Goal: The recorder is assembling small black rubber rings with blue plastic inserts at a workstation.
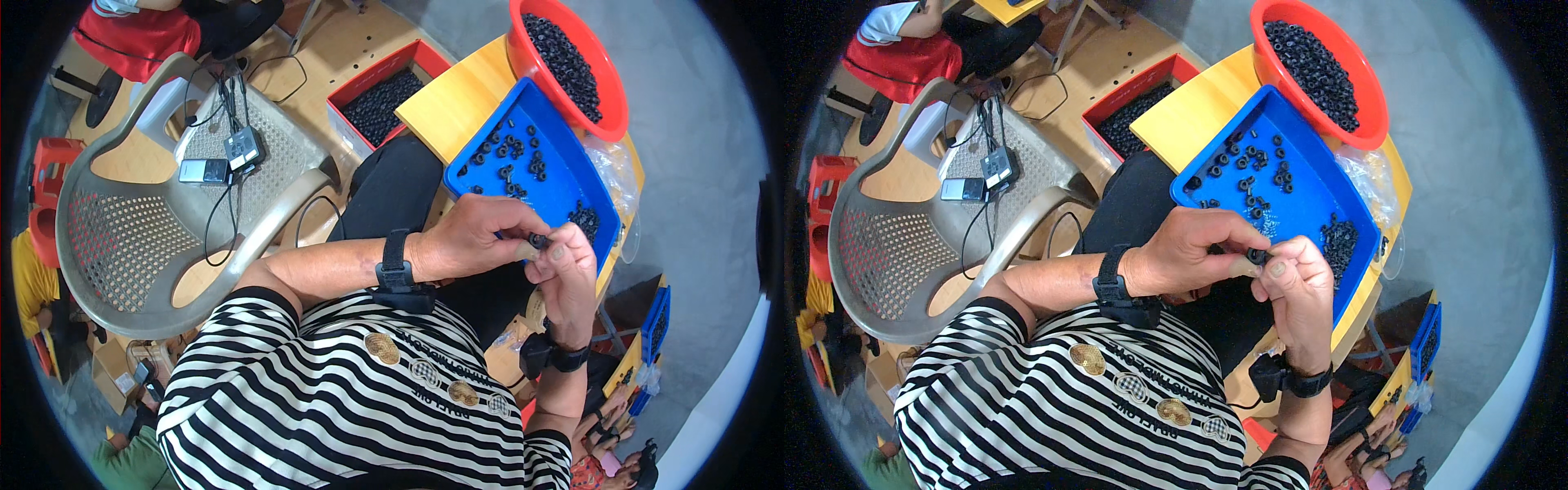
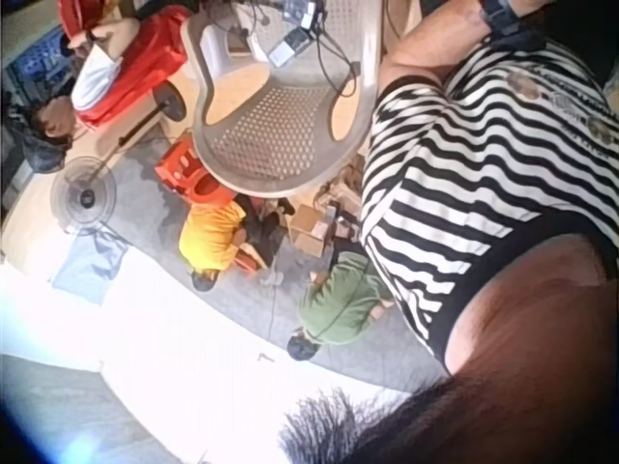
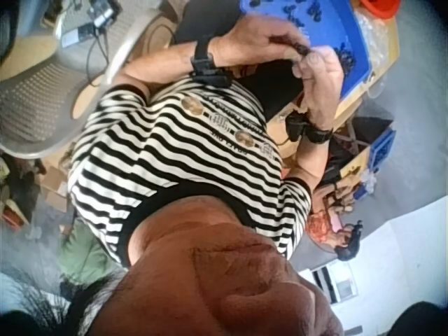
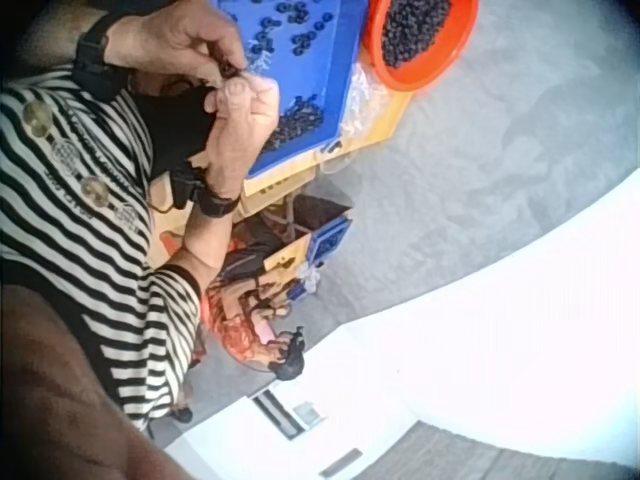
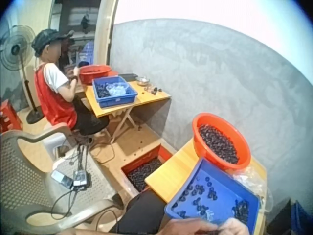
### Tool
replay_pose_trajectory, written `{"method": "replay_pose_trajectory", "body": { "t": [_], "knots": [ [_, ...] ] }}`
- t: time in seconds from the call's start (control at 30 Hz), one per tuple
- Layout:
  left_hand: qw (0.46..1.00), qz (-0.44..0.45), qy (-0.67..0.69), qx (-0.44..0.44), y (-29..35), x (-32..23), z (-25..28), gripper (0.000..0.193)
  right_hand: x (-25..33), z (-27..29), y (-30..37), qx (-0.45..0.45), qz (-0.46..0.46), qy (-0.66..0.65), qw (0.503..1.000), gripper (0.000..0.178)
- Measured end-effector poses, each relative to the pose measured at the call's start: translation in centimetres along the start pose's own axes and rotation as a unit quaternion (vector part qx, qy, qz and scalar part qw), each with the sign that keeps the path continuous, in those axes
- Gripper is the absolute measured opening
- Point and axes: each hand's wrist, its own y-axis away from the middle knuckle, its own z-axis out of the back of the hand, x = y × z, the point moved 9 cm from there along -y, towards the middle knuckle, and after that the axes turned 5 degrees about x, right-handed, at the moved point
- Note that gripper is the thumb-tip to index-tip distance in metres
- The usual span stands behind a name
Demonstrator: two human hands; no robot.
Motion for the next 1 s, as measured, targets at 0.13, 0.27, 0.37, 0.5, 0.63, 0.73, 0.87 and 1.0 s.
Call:
{"method": "replay_pose_trajectory", "body": {
  "t": [0.13,0.27,0.37,0.5,0.63,0.73,0.87,1.0],
  "knots": [
    [0.995,-0.052,-0.076,0.024,-0.2,-0.4,0.0,0.026,-0.9,-0.1,-0.1,0.035,-0.044,-0.038,0.998,0.027],
    [0.990,-0.088,-0.112,0.014,-0.3,-0.8,0.3,0.028,-1.1,-0.3,-0.1,0.043,-0.060,-0.019,0.997,0.031],
    [0.990,-0.095,-0.100,0.017,-0.3,-0.7,0.2,0.028,-1.3,-0.1,-0.3,0.038,-0.065,-0.010,0.997,0.035],
    [0.989,-0.108,-0.105,0.010,-0.2,-0.3,0.3,0.028,-1.6,-0.5,-0.6,0.057,-0.061,-0.025,0.996,0.046],
    [0.990,-0.108,-0.080,0.036,-0.4,-0.2,0.0,0.029,-2.5,-0.8,-0.5,0.070,-0.094,-0.036,0.992,0.056],
    [0.990,-0.117,-0.077,0.028,-0.4,-0.2,-0.2,0.029,-2.8,-1.1,-0.2,0.112,-0.094,-0.057,0.988,0.059],
    [0.988,-0.136,-0.070,0.031,-0.6,-0.6,-0.4,0.031,-3.0,-0.7,-0.2,0.106,-0.080,-0.067,0.989,0.062],
    [0.994,-0.103,-0.026,0.032,-0.7,-0.2,-0.4,0.032,-2.9,-0.8,-0.3,0.104,-0.069,-0.079,0.989,0.061]
  ]
}}
